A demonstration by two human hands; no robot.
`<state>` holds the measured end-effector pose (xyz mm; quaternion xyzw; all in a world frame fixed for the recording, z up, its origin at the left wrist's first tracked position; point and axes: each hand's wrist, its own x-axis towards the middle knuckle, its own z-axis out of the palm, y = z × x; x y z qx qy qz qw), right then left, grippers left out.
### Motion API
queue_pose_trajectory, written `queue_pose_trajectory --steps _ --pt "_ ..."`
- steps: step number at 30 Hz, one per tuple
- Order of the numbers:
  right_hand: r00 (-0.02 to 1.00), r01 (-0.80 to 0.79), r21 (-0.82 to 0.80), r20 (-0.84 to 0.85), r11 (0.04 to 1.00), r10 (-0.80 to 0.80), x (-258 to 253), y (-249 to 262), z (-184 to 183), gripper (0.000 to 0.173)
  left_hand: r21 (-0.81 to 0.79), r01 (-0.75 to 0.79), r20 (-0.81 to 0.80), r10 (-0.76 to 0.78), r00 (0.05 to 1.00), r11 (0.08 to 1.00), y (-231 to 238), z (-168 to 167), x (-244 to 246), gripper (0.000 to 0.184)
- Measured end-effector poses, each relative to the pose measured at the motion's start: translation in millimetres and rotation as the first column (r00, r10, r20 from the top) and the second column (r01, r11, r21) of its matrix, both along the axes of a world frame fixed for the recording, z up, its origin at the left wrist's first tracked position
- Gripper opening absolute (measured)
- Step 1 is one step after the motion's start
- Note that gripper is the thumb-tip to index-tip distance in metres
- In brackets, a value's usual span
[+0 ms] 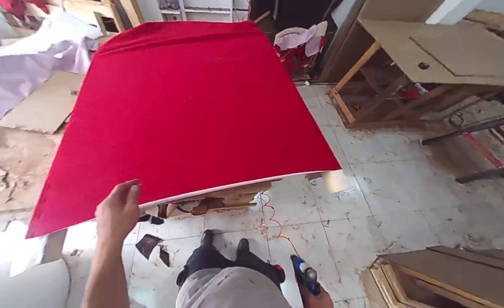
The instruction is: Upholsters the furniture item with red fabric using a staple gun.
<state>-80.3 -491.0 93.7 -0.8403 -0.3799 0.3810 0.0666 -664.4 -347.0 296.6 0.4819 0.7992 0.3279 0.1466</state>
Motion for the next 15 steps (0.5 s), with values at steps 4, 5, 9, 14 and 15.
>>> queue_pose_trajectory --steps 4,5,9,14,15 --pt "0.98 0.198 0.209 -0.073 0.958 -0.187 46.7 67.9 8.1 0.042 0.161 0.208 -0.045 -0.204 0.978 0.965 80.8 18.6 107.4 0.048" --pt "0.967 0.25 0.239 -0.115 0.938 -0.228 55.2 89.7 17.1 0.039 0.204 0.253 -0.075 -0.242 0.967 0.946 99.8 26.7 126.6 0.048" --pt "0.903 0.391 0.305 -0.31 0.868 -0.297 90.4 163.2 32.9 0.026 0.16 0.286 -0.151 -0.263 0.953 0.945 175.5 16.0 176.4 0.052" --pt "0.926 0.352 0.293 -0.245 0.889 -0.286 145.1 223.5 53.3 0.03 -0.271 0.211 -0.276 -0.286 0.918 0.939 280.3 -86.0 229.1 0.076" --pt "0.936 0.335 0.287 -0.212 0.898 -0.281 161.4 230.4 60.4 0.031 -0.276 0.194 -0.308 -0.278 0.91 0.941 293.9 -98.6 245.3 0.08"
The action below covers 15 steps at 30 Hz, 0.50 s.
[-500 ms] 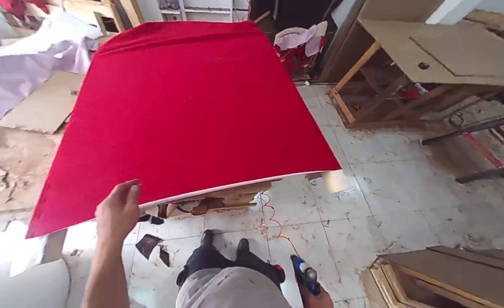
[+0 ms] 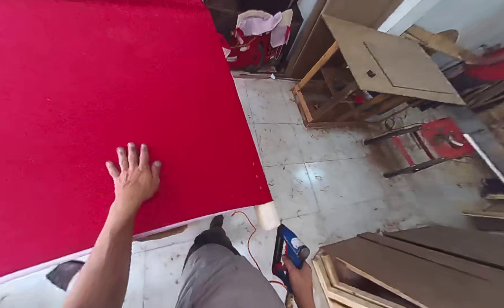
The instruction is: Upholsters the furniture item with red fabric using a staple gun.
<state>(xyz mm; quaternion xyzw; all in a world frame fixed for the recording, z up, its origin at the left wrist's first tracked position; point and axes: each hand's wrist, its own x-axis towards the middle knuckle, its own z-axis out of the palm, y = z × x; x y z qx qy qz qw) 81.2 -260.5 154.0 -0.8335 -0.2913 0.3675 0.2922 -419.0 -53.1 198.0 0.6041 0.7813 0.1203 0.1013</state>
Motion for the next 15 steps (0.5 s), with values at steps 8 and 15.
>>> queue_pose_trajectory --steps 8,15 --pt "0.984 -0.151 -0.109 0.082 0.982 0.161 120.1 114.2 -6.7 0.038 -0.064 -0.005 -0.041 0.003 0.999 0.998 152.8 9.5 84.6 0.082" --pt "0.876 -0.478 -0.16 -0.019 0.863 0.482 240.7 267.3 -27.1 0.042 -0.085 -0.401 -0.061 0.397 0.916 0.912 165.9 7.1 107.5 0.087"
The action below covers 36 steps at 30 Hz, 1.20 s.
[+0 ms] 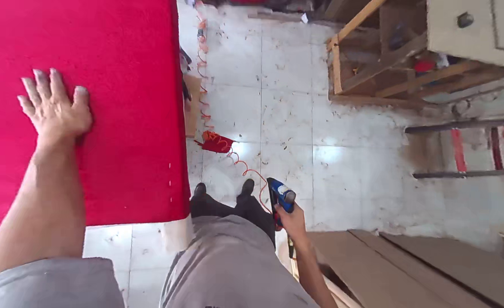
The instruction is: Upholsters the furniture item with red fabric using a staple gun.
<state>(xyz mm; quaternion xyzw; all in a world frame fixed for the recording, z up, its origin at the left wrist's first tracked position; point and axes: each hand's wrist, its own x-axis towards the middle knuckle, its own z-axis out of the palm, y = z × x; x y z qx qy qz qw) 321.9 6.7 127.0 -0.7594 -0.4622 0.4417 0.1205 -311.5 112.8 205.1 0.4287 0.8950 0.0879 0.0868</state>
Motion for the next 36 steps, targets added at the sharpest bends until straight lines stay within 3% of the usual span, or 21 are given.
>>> queue_pose_trajectory --steps 4,9,12,15,17,20,23,26,29,33,36 --pt "0.991 -0.128 0.199 -0.021 0.972 0.134 43.0 103.4 41.0 0.045 0.004 -0.195 -0.021 0.195 0.98 0.981 -45.2 -0.8 12.9 0.087" --pt "0.979 -0.123 0.519 -0.078 0.846 0.19 39.6 249.6 106.5 0.039 0.019 -0.38 -0.022 0.38 0.925 0.925 -74.4 -5.0 38.1 0.083" --pt "0.958 -0.048 0.777 -0.141 0.627 0.249 18.5 335.3 156.6 0.037 0.017 -0.511 -0.018 0.512 0.859 0.859 -52.6 -4.8 41.4 0.081" --pt "0.896 0.047 0.924 -0.206 0.378 0.393 4.6 420.4 192.8 0.051 0.018 -0.663 -0.008 0.663 0.749 0.749 -14.9 -7.7 31.1 0.081" --pt "0.846 0.043 0.95 -0.199 0.309 0.495 -3.3 472.1 215.1 0.034 0.029 -0.732 -0.013 0.733 0.68 0.68 16.8 -11.6 15.6 0.082" --pt "0.749 -0.062 0.936 -0.186 0.348 0.636 -10.9 544.8 238.5 0.027 0.048 -0.775 -0.025 0.777 0.63 0.63 78.2 -13.6 -10.7 0.082" --pt "0.697 -0.124 0.901 -0.219 0.415 0.683 -23.2 621.3 232.0 0.025 0.069 -0.747 0.002 0.748 0.664 0.662 168.2 -10.1 -27.7 0.081" --pt "0.75 -0.096 0.849 -0.281 0.52 0.599 -45.2 684.9 203.1 0.025 0.053 -0.628 0.031 0.627 0.778 0.777 269.0 0.4 -42.1 0.08" --pt "0.813 -0.087 0.79 -0.295 0.606 0.501 -71.8 752.8 169.0 0.039 0.017 -0.492 0.034 0.491 0.871 0.871 378.5 4.3 -56.2 0.079" --pt "0.829 -0.111 0.693 -0.33 0.712 0.451 -106.3 852.9 119.1 0.045 0.002 -0.435 0.008 0.434 0.901 0.901 513.9 3.1 -86.0 0.075" --pt "0.874 -0.191 0.648 -0.229 0.738 0.428 -133.7 928.4 101.2 0.044 0.005 -0.472 -0.003 0.472 0.881 0.881 600.6 1.7 -107.6 0.072"
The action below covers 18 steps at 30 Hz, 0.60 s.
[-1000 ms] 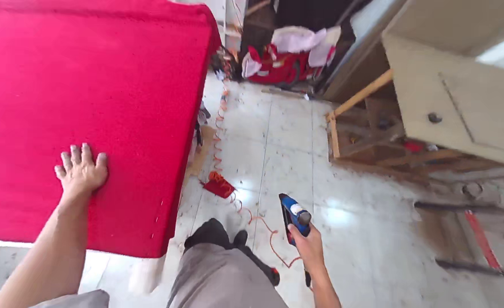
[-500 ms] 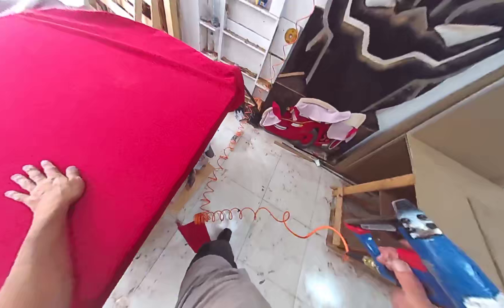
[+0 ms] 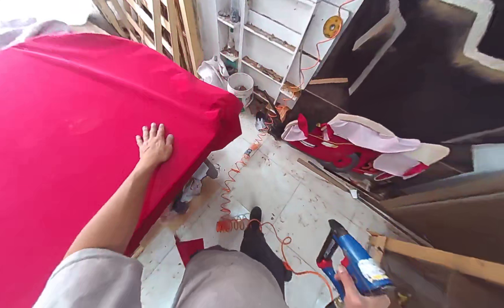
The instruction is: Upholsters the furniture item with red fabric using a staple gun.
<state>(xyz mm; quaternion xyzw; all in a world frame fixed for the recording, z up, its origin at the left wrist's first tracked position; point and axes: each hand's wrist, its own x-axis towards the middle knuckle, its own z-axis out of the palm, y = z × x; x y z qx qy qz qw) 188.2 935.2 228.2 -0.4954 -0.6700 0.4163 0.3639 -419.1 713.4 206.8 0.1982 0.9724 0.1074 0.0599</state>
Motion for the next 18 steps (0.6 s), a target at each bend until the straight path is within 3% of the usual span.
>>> queue_pose_trajectory --steps 5,10,14,18 --pt "0.97 -0.129 0.054 0.217 0.99 0.114 -73.5 137.1 15.2 0.037 0.003 -0.033 0.007 0.033 0.999 0.999 114.8 1.5 -28.8 0.072" --pt "0.931 -0.324 0.171 0.234 0.93 0.282 -217.6 255.3 45.8 0.04 0.016 -0.066 -0.013 0.067 0.998 0.998 185.0 -3.7 -47.7 0.07" --pt "0.845 -0.525 0.2 0.235 0.827 0.48 -346.1 299.1 58.3 0.041 0.044 -0.082 0.072 0.078 0.994 0.996 219.4 2.2 -49.9 0.07" --pt "0.695 -0.714 0.115 0.24 0.691 0.678 -456.3 308.9 65.9 0.039 0.28 -0.04 0.001 0.041 0.999 0.959 233.4 4.5 -81.2 0.063"
